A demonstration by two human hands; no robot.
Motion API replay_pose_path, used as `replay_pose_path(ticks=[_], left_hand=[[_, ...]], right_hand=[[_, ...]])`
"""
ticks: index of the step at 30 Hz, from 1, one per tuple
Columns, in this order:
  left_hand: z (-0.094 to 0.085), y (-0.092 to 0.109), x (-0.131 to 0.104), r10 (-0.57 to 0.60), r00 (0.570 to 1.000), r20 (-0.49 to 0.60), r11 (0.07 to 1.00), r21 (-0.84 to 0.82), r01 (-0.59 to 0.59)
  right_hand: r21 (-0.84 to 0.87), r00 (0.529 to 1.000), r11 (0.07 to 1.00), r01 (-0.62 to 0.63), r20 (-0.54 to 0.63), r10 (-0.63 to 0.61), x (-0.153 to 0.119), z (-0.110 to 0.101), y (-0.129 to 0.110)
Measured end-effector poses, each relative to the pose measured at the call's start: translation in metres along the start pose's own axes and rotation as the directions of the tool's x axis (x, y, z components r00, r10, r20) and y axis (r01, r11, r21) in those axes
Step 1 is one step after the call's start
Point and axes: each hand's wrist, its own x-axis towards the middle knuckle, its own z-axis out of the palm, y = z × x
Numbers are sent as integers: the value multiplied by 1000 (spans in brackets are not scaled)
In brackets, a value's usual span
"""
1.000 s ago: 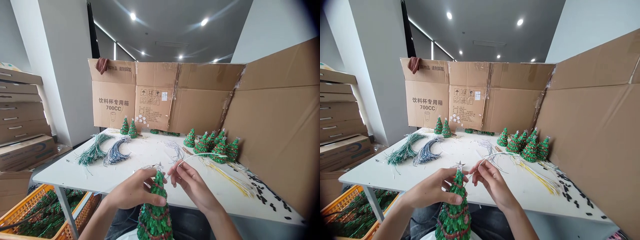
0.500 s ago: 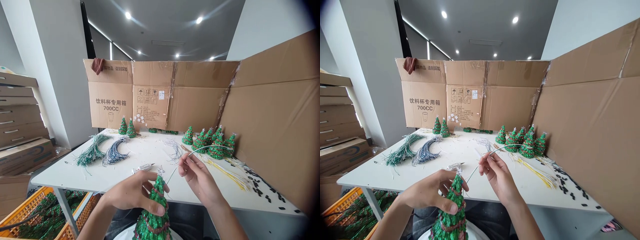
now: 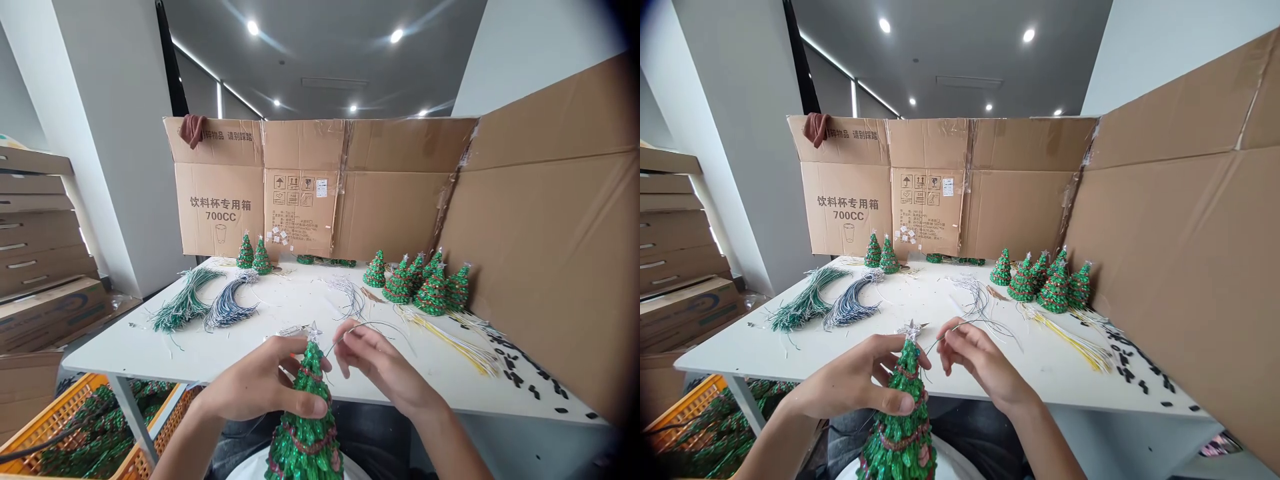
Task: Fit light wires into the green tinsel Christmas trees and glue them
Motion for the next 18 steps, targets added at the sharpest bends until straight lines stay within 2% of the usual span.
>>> replay_pose_path(ticks=[3,5,10,18], left_hand=[[2,3,0,2,1000,8,1000,-9,-2],[4,5,1,-3,1000,12,1000,-14,3],[5,7,1,-6,1000,22,1000,-11,6],[2,1,2,-25,1000,6,1000,-16,25]], right_hand=[[-94,996,995,-27,77,34,-1,3,4],[-128,996,992,-21,80,31,-1,5,6],[-161,999,987,25,33,-20,1,8,6],[-110,994,992,64,-81,-73,1,9,2]])
